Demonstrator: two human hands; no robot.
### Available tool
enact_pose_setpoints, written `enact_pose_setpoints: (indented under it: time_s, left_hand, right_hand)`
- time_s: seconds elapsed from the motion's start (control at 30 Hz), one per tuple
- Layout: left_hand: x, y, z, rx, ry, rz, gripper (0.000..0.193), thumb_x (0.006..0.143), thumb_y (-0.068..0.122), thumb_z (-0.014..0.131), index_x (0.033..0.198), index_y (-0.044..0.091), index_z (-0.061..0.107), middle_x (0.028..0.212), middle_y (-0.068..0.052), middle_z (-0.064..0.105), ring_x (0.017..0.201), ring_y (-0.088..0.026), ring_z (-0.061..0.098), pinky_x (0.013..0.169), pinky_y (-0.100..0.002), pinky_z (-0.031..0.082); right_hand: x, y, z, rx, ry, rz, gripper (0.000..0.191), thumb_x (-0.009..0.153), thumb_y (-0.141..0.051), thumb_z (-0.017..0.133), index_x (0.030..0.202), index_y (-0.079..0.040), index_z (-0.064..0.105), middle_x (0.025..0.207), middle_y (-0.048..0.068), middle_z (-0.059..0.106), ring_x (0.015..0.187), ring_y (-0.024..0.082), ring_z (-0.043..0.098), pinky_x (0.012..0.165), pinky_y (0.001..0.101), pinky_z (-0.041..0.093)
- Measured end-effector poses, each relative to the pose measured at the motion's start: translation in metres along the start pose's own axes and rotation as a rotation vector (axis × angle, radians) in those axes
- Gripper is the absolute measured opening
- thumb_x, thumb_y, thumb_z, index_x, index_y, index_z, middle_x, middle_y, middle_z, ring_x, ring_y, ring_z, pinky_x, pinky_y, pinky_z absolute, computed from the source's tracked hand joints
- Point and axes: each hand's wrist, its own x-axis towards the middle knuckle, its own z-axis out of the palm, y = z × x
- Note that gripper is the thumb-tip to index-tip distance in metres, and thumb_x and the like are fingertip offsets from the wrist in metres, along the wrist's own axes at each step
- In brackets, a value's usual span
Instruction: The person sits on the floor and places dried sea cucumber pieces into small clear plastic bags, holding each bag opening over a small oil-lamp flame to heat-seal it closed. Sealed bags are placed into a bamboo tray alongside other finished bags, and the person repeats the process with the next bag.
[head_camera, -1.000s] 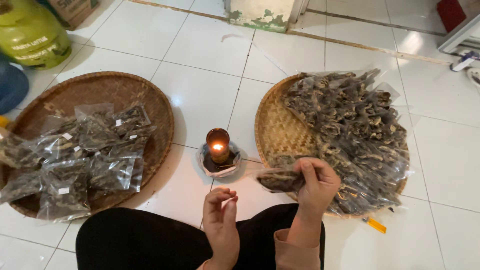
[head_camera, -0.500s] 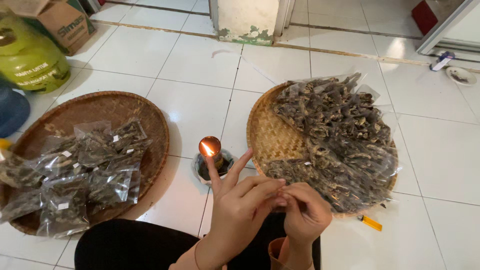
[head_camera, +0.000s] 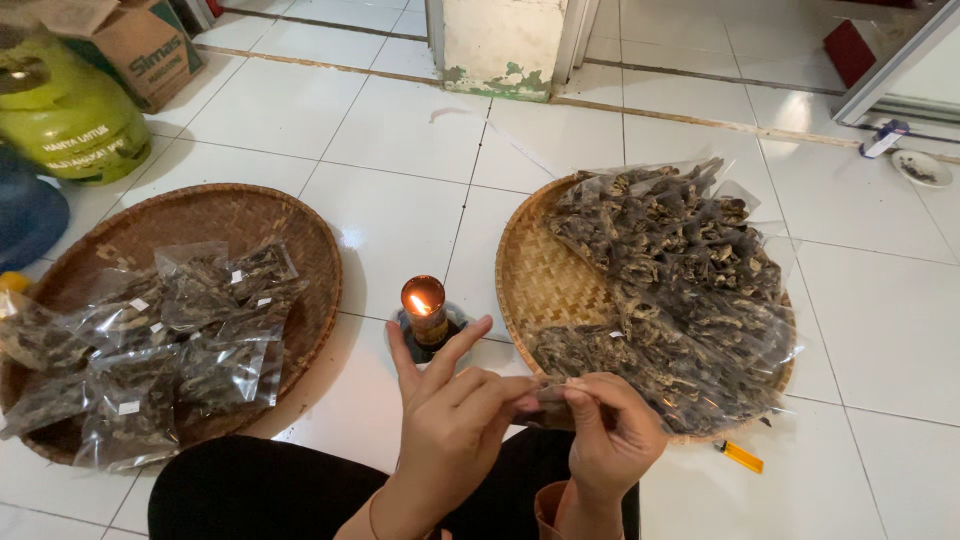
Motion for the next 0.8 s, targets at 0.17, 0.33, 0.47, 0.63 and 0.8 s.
enact_pose_setpoints:
  time_s: [0.17, 0.33, 0.47, 0.63, 0.8]
  left_hand:
    - [-0.004, -0.013, -0.017, -0.003, -0.01, -0.002, 0.058, 0.075, 0.037, 0.074, 0.127, 0.011, 0.069, 0.124, -0.007, 0.072, 0.139, -0.038, 0.046, 0.112, -0.077, -0.001]
    - [-0.012, -0.016, -0.007, 0.013, -0.167, -0.054, 0.023, 0.089, 0.041, 0.073, 0.106, 0.025, 0.078, 0.098, 0.01, 0.07, 0.143, -0.025, 0.054, 0.125, -0.072, 0.003]
    - [-0.014, -0.016, -0.009, -0.177, -0.039, -0.186, 0.011, 0.098, 0.02, 0.063, 0.098, 0.018, 0.074, 0.096, 0.011, 0.072, 0.142, -0.027, 0.058, 0.127, -0.073, 0.005]
    - [-0.013, -0.014, -0.018, -0.098, -0.037, -0.063, 0.055, 0.076, 0.04, 0.078, 0.119, 0.005, 0.072, 0.122, -0.015, 0.071, 0.129, -0.041, 0.055, 0.112, -0.07, 0.009]
    - [-0.016, -0.024, -0.026, -0.128, 0.067, -0.174, 0.006, 0.093, 0.02, 0.071, 0.098, 0.019, 0.072, 0.095, 0.002, 0.074, 0.127, -0.029, 0.065, 0.123, -0.066, 0.016]
  right_hand:
    - [0.003, 0.009, -0.007, 0.07, 0.03, 0.019, 0.007, 0.094, 0.003, 0.074, 0.098, 0.007, 0.07, 0.092, 0.015, 0.072, 0.082, 0.017, 0.067, 0.077, 0.0255, 0.053]
    - [0.0, 0.014, -0.007, 0.078, -0.02, 0.032, 0.008, 0.093, 0.003, 0.075, 0.098, 0.007, 0.07, 0.092, 0.015, 0.072, 0.082, 0.017, 0.068, 0.077, 0.0251, 0.052]
    - [-0.002, 0.014, -0.008, 0.099, -0.028, 0.068, 0.007, 0.094, 0.002, 0.074, 0.098, 0.006, 0.07, 0.09, 0.014, 0.072, 0.08, 0.017, 0.069, 0.077, 0.0251, 0.053]
    - [-0.001, 0.017, -0.01, 0.107, -0.01, 0.075, 0.007, 0.094, 0.002, 0.074, 0.098, 0.006, 0.069, 0.089, 0.013, 0.071, 0.08, 0.017, 0.069, 0.076, 0.0251, 0.053]
    - [0.003, 0.024, -0.013, 0.218, 0.022, 0.124, 0.008, 0.096, 0.001, 0.072, 0.101, 0.006, 0.069, 0.089, 0.014, 0.072, 0.08, 0.018, 0.069, 0.079, 0.027, 0.054]
